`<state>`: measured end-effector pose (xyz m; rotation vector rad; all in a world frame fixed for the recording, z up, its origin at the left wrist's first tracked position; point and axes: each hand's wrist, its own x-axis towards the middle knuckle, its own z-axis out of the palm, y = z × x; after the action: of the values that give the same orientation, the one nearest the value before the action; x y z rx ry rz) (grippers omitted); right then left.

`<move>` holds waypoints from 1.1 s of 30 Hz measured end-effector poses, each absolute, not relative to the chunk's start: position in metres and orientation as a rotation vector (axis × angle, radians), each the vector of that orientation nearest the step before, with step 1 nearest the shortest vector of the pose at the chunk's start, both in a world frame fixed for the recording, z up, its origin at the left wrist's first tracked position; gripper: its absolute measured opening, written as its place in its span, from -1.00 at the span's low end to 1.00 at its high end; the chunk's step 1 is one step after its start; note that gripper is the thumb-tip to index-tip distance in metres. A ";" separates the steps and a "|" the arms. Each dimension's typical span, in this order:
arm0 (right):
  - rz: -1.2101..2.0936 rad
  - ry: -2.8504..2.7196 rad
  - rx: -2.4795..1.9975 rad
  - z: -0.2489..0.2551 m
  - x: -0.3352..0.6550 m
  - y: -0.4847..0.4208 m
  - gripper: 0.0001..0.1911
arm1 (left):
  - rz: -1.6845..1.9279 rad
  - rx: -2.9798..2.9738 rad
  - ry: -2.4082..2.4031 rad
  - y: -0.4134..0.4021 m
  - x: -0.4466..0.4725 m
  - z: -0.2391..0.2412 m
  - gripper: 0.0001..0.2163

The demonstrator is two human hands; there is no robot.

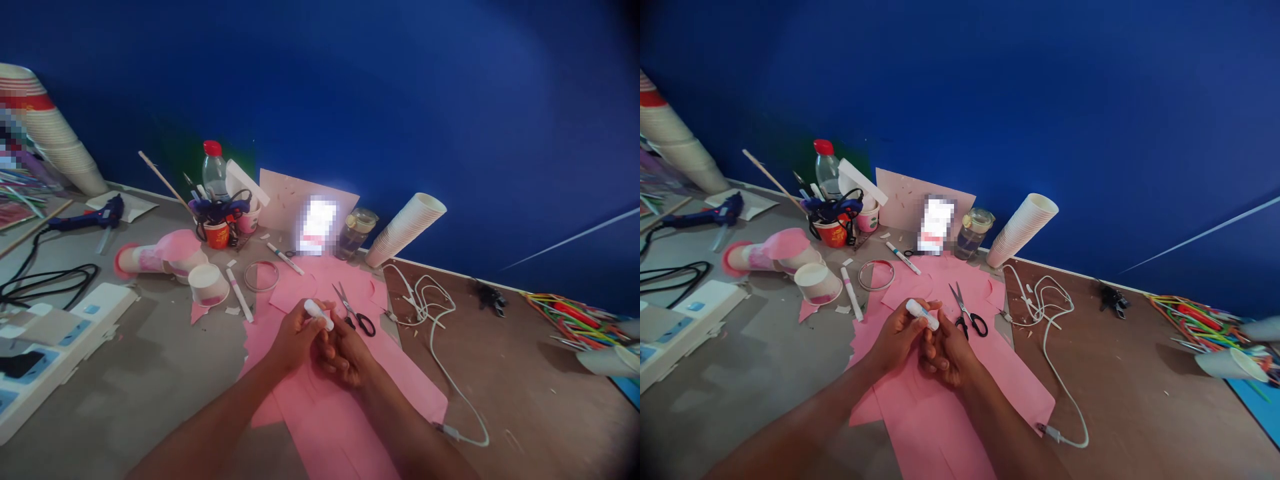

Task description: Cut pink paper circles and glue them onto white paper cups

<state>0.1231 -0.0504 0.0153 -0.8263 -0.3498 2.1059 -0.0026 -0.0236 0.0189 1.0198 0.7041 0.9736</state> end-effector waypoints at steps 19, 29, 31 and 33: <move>1.902 -0.358 -0.724 0.015 0.123 -0.053 -0.80 | 0.988 0.989 0.715 -0.024 -0.003 0.020 -0.77; 1.856 -0.316 -0.593 0.013 0.115 -0.055 -0.82 | 0.907 0.879 0.670 -0.026 -0.001 0.022 -0.74; 1.832 -0.283 -0.584 0.015 0.115 -0.055 -0.85 | 0.923 0.892 0.662 -0.026 -0.001 0.023 -0.74; 1.795 -0.250 -0.593 0.017 0.118 -0.052 -0.86 | 0.962 0.924 0.634 -0.025 -0.001 0.024 -0.70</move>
<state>0.1178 -0.0525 0.0174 -0.5932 -0.2504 1.7951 -0.0011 -0.0252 0.0237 0.9236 0.6339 0.9620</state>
